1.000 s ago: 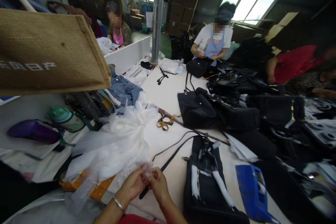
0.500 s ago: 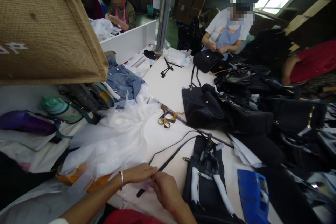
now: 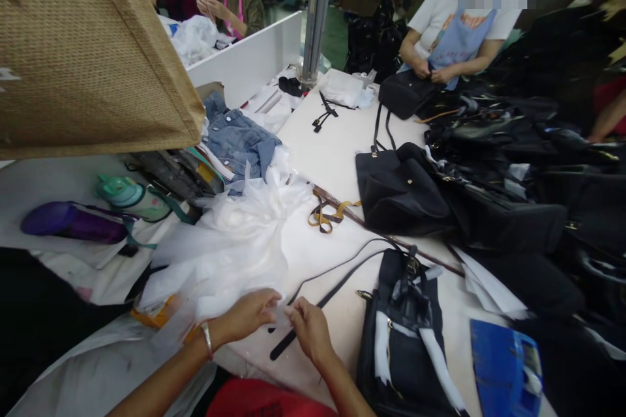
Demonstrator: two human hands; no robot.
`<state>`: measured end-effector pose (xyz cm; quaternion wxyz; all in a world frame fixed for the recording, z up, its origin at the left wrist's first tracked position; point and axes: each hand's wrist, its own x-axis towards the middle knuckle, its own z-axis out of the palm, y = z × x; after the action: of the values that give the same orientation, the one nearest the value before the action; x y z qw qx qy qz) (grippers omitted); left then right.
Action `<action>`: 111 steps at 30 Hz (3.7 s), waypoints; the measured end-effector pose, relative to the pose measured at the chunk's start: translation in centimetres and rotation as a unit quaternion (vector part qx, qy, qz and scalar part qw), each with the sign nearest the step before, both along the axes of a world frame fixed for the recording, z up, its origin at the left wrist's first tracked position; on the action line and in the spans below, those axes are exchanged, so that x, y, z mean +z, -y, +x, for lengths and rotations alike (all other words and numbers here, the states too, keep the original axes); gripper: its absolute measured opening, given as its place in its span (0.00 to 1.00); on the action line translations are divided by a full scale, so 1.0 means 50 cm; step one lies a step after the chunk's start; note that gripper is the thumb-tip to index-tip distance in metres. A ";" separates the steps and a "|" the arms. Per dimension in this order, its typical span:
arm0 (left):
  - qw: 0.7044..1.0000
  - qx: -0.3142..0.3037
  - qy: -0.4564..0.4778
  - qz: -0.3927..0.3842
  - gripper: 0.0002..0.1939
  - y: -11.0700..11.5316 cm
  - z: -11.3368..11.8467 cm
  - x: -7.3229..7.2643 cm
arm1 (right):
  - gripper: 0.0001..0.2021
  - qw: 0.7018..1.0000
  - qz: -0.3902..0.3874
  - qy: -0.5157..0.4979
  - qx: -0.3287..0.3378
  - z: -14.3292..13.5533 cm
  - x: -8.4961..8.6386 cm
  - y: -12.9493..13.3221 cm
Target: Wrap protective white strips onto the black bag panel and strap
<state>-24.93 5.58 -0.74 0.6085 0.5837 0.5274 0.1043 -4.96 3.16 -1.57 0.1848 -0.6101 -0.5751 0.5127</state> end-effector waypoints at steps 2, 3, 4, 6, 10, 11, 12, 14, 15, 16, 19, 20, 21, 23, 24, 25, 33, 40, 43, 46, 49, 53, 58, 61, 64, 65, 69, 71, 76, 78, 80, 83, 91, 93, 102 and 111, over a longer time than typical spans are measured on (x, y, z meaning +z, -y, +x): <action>0.993 0.020 0.085 -0.075 0.25 0.000 0.017 -0.011 | 0.11 0.997 0.029 0.043 0.060 -0.007 0.011 -0.011; 0.984 0.034 0.127 -0.116 0.24 0.000 0.024 -0.018 | 0.12 0.994 0.039 0.062 0.084 -0.009 0.014 -0.018; 0.974 0.049 0.160 -0.151 0.21 0.000 0.030 -0.025 | 0.14 0.990 0.046 0.081 0.101 -0.011 0.015 -0.024; 0.962 0.076 0.185 -0.188 0.15 0.002 0.035 -0.038 | 0.17 0.984 0.053 0.113 0.124 -0.012 0.010 -0.037; 0.963 0.125 0.165 -0.171 0.13 0.008 0.030 -0.051 | 0.18 0.982 0.043 0.131 0.132 -0.001 -0.009 -0.060; 0.964 0.137 0.160 -0.162 0.14 0.009 0.027 -0.052 | 0.17 0.980 0.060 0.144 0.125 0.004 -0.013 -0.065; 0.965 0.147 0.155 -0.153 0.15 0.009 0.024 -0.052 | 0.14 0.975 0.091 0.159 0.125 0.009 -0.016 -0.069; 0.967 0.160 0.146 -0.135 0.16 0.009 0.018 -0.050 | 0.07 0.952 0.171 0.188 0.170 0.019 -0.020 -0.077; 0.968 0.164 0.142 -0.127 0.17 0.008 0.015 -0.049 | 0.08 0.934 0.206 0.197 0.214 0.023 -0.023 -0.079; 0.969 0.166 0.137 -0.120 0.18 0.006 0.012 -0.047 | 0.10 0.915 0.229 0.206 0.261 0.027 -0.026 -0.081; 0.973 0.169 0.120 -0.097 0.19 0.002 0.001 -0.043 | 0.05 0.866 0.256 0.246 0.353 0.037 -0.032 -0.085; 0.975 0.169 0.114 -0.090 0.19 0.001 -0.002 -0.041 | 0.03 0.858 0.259 0.257 0.362 0.043 -0.030 -0.085; 0.976 0.169 0.107 -0.082 0.20 0.000 -0.006 -0.040 | 0.02 0.854 0.263 0.263 0.363 0.051 -0.024 -0.085; 0.978 0.172 0.094 -0.067 0.20 0.000 -0.013 -0.038 | 0.01 0.858 0.270 0.260 0.351 0.074 -0.001 -0.084; 0.979 0.174 0.088 -0.058 0.20 0.000 -0.015 -0.038 | 0.02 0.864 0.271 0.252 0.341 0.088 0.017 -0.084; 0.980 0.177 0.082 -0.050 0.20 0.000 -0.016 -0.037 | 0.02 0.874 0.268 0.239 0.328 0.102 0.036 -0.084; 0.985 0.154 0.072 -0.003 0.20 -0.005 0.006 -0.010 | 0.10 0.935 0.202 0.168 0.238 0.153 0.129 -0.091; 0.989 0.136 0.028 0.050 0.21 -0.004 0.022 0.019 | 0.14 0.934 0.185 0.181 0.245 0.145 0.149 -0.090; 0.990 0.112 0.016 0.084 0.20 -0.003 0.032 0.033 | 0.14 0.930 0.169 0.194 0.261 0.149 0.158 -0.091; 0.989 0.091 0.006 0.117 0.18 0.000 0.047 0.043 | 0.14 0.929 0.142 0.194 0.283 0.149 0.161 -0.097; 0.988 0.073 -0.011 0.139 0.19 0.007 0.068 0.041 | 0.12 0.923 0.126 0.196 0.304 0.136 0.156 -0.100; 0.987 0.039 -0.018 0.157 0.20 0.019 0.107 0.025 | 0.13 0.922 0.122 0.190 0.315 0.104 0.134 -0.081; 0.984 0.016 -0.003 0.177 0.19 0.018 0.144 0.016 | 0.28 0.934 0.095 0.106 0.329 0.115 0.120 -0.061; 0.980 0.015 -0.035 0.195 0.19 0.004 0.150 0.019 | 0.28 0.944 0.084 0.118 0.296 0.161 0.127 -0.070; 0.977 0.013 -0.059 0.206 0.20 -0.012 0.157 0.021 | 0.15 0.947 0.077 0.180 0.256 0.201 0.123 -0.083; 0.976 0.008 -0.063 0.208 0.20 -0.017 0.162 0.021 | 0.12 0.947 0.074 0.190 0.248 0.207 0.117 -0.085; 0.974 -0.025 -0.046 0.219 0.21 -0.037 0.190 0.022 | 0.10 0.962 0.054 0.135 0.231 0.202 0.093 -0.082; 0.974 -0.027 -0.035 0.220 0.22 -0.051 0.205 0.021 | 0.11 0.975 0.037 0.074 0.207 0.197 0.087 -0.079; 0.977 -0.022 -0.010 0.213 0.20 -0.099 0.236 0.021 | 0.17 0.993 0.008 -0.006 0.120 0.202 0.071 -0.097; 0.978 0.000 -0.004 0.207 0.16 -0.112 0.232 0.026 | 0.15 0.991 0.034 0.050 0.122 0.204 0.051 -0.118; 0.976 0.047 -0.016 0.211 0.14 -0.110 0.208 0.035 | 0.11 0.974 0.073 0.162 0.137 0.206 0.023 -0.143; 0.961 0.140 -0.076 0.226 0.15 -0.068 0.132 0.049 | 0.09 0.933 0.112 0.312 0.138 0.205 -0.018 -0.170; 0.927 0.048 -0.355 0.112 0.14 0.112 -0.013 -0.021 | 0.12 0.899 0.196 0.374 0.115 0.153 -0.043 -0.120; 0.922 0.040 -0.374 0.089 0.13 0.113 -0.015 -0.041 | 0.15 0.898 0.234 0.361 0.091 0.139 -0.029 -0.098; 0.936 0.037 -0.333 0.110 0.11 0.076 -0.028 -0.038 | 0.06 0.950 0.095 0.242 0.173 0.016 -0.013 0.005; 0.954 0.079 -0.272 0.099 0.03 0.083 -0.024 -0.077 | 0.07 0.938 0.085 0.256 0.216 -0.056 -0.071 0.013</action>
<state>-26.11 1.44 -4.62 0.3709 0.6041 0.7041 0.0410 -7.75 2.50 -5.13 -0.0330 -0.5637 -0.7624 0.3161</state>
